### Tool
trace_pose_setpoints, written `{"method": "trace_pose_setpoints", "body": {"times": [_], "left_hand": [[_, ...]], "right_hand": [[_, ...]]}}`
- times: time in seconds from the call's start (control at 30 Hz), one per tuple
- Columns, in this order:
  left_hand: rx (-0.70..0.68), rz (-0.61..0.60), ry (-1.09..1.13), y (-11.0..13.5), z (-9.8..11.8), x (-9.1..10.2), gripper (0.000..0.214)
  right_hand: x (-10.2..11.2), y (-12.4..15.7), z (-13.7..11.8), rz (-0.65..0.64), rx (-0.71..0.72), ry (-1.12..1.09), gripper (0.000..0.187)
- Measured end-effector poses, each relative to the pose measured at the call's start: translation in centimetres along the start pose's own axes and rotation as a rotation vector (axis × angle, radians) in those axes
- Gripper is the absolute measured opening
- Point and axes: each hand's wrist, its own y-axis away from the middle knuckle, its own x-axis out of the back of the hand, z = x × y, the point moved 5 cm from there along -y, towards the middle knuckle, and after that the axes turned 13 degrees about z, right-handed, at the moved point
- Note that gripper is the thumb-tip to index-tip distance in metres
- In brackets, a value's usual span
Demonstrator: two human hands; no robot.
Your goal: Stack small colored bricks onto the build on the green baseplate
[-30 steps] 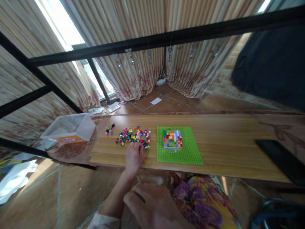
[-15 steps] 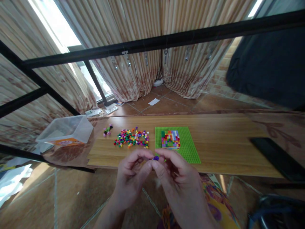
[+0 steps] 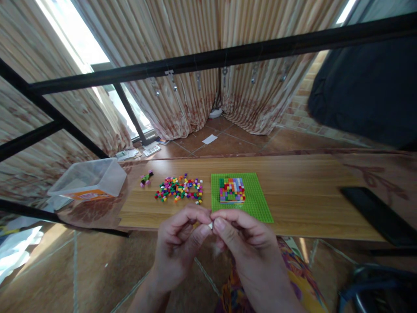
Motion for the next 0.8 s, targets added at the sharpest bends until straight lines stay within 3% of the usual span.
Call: {"method": "trace_pose_setpoints", "body": {"times": [0.17, 0.3, 0.47, 0.6, 0.8], "left_hand": [[0.134, 0.13, 0.061, -1.1, -3.4, 0.1, 0.02], [0.165, 0.178, -0.012, -3.0, -6.6, -0.4, 0.018], [-0.04, 0.164, -0.209, -5.3, -8.6, -1.9, 0.016], [-0.204, 0.146, -0.46, -6.6, -9.0, -3.6, 0.017], [-0.421, 0.08, -0.829, -7.4, -9.7, -5.1, 0.016]], "right_hand": [[-0.3, 0.2, 0.6, -0.029, -0.044, 0.019, 0.017], [-1.1, 1.0, 0.7, -0.084, 0.107, 0.192, 0.013], [-2.0, 2.1, 0.8, -0.198, 0.309, 0.314, 0.016], [-1.9, 2.4, 1.0, -0.162, 0.325, 0.348, 0.013], [-2.0, 2.3, 1.0, -0.217, 0.366, 0.355, 0.015]]}}
